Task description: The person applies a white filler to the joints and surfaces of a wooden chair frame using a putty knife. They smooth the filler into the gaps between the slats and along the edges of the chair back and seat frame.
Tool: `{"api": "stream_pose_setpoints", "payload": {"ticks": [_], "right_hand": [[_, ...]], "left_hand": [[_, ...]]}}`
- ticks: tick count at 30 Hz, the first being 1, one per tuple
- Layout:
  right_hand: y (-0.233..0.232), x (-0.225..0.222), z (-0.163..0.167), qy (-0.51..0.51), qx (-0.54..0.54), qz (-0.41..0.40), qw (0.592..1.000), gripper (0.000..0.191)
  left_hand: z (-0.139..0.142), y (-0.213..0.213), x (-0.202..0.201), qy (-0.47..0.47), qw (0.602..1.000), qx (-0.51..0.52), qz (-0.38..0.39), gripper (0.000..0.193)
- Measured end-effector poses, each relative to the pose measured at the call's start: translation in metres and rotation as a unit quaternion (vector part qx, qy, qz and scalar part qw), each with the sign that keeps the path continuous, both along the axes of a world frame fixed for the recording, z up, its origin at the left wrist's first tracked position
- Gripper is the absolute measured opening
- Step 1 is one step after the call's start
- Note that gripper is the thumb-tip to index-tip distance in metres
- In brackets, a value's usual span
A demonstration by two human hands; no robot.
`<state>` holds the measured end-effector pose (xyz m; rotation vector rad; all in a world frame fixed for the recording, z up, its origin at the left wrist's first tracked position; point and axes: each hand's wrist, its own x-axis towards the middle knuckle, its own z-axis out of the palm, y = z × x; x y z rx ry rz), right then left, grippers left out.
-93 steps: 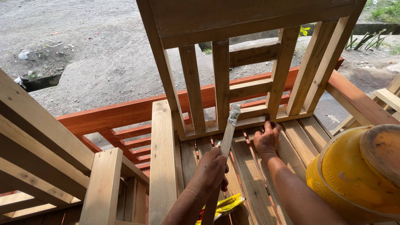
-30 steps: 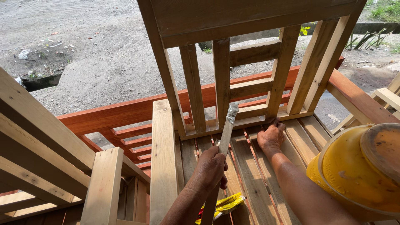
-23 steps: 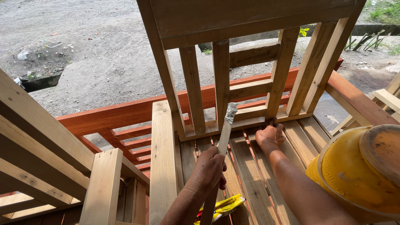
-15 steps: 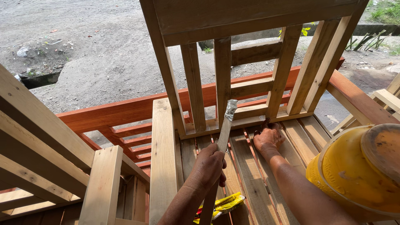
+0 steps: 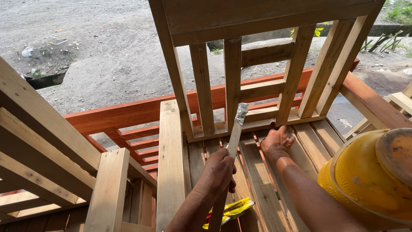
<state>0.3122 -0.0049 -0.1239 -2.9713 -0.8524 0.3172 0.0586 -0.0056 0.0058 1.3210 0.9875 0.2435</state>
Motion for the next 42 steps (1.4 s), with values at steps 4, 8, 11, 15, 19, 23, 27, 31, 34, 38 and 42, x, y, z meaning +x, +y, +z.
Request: {"api": "stream_pose_setpoints", "payload": {"ticks": [4, 8, 11, 15, 19, 23, 27, 31, 34, 38, 42], "right_hand": [[0.014, 0.008, 0.005, 0.014, -0.003, -0.006, 1.0, 0.046], [0.035, 0.03, -0.018, 0.077, -0.011, -0.031, 0.996, 0.031], [0.04, 0.054, -0.042, 0.107, 0.038, -0.048, 0.992, 0.033], [0.037, 0.069, -0.053, 0.132, 0.054, -0.031, 0.989, 0.039], [0.023, 0.041, -0.046, 0.148, 0.182, 0.003, 0.972, 0.067], [0.032, 0.0, -0.033, 0.15, 0.115, 0.028, 0.982, 0.043], [0.038, -0.025, -0.028, 0.147, 0.101, 0.066, 0.982, 0.041], [0.018, -0.022, -0.029, 0.216, 0.206, 0.086, 0.95, 0.06], [0.006, -0.03, -0.036, -0.028, 0.317, 0.205, 0.926, 0.038], [0.008, -0.04, -0.04, -0.093, 0.278, 0.207, 0.933, 0.063], [0.017, -0.044, -0.042, -0.077, 0.157, 0.234, 0.956, 0.04]], "left_hand": [[-0.001, -0.001, 0.0, -0.013, 1.0, -0.001, 0.0, 0.023], [-0.001, -0.001, 0.0, -0.015, 1.0, 0.008, -0.005, 0.023], [-0.001, 0.0, -0.002, -0.022, 1.0, 0.004, -0.002, 0.021], [0.001, 0.003, -0.001, -0.026, 1.0, 0.008, 0.006, 0.019], [0.001, 0.005, -0.002, -0.026, 1.0, 0.013, 0.005, 0.018], [0.001, 0.004, -0.002, -0.036, 0.999, 0.011, 0.012, 0.018], [0.002, 0.006, -0.003, -0.051, 0.998, 0.005, 0.024, 0.016], [0.003, 0.007, -0.003, -0.027, 0.999, 0.009, 0.017, 0.015], [0.004, 0.005, -0.004, -0.04, 0.999, 0.009, 0.019, 0.015], [0.005, 0.007, -0.006, -0.037, 0.999, 0.008, 0.024, 0.016], [0.007, 0.008, -0.005, -0.041, 0.999, 0.006, 0.027, 0.017]]}}
